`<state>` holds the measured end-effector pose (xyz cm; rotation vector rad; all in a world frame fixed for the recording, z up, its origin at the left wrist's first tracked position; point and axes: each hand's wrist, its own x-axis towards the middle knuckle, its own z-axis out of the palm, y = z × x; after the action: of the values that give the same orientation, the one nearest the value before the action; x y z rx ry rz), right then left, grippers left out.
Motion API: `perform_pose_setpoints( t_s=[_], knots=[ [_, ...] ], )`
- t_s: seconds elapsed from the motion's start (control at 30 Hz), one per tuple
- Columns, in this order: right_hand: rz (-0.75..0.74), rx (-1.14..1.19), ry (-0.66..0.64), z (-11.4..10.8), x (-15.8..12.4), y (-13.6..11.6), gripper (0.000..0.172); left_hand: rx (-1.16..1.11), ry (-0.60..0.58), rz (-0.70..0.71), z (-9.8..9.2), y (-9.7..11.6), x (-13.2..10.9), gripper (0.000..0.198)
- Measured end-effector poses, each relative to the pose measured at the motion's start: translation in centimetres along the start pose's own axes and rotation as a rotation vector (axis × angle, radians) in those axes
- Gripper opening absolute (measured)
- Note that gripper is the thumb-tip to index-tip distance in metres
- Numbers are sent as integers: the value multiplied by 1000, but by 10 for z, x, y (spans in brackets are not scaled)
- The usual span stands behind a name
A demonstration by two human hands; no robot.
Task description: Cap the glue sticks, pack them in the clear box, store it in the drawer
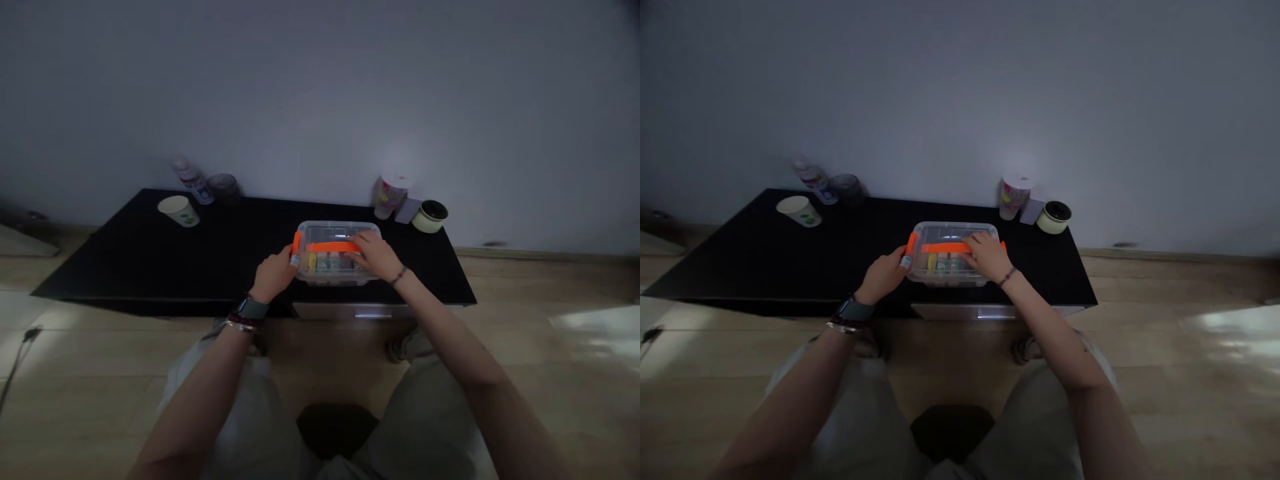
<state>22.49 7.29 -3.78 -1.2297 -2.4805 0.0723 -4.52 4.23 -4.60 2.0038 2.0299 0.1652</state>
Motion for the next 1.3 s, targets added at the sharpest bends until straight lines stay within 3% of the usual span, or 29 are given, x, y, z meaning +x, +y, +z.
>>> perform_pose_setpoints(
  t_s=[0.1, 0.23, 0.43, 0.6, 0.83, 1.13, 1.2, 1.3],
  knots=[
    [-3, -72, -126, 13, 27, -6, 39, 40, -13, 5, -1, 3, -4, 51],
    [-31, -104, -174, 20, 39, -2, 38, -36, -6, 25, 5, -7, 0, 49],
    [-29, -91, -122, 21, 28, 4, 36, -518, 26, 93, 40, -37, 25, 34],
    [15, 49, -105, 24, 28, 9, 31, -896, 65, 101, 69, -49, 40, 31],
    [64, 255, -40, 21, 27, 11, 28, -886, 66, 108, 81, -55, 48, 22],
    [155, 469, -77, 21, 33, 12, 42, -780, 84, 143, 83, -53, 41, 25],
    [188, 549, -3, 20, 34, 17, 43, -799, 95, 143, 83, -55, 41, 22],
    [273, 774, 269, 2, 40, 36, 43, -875, 117, 67, 83, -58, 43, 16]
  ],
)
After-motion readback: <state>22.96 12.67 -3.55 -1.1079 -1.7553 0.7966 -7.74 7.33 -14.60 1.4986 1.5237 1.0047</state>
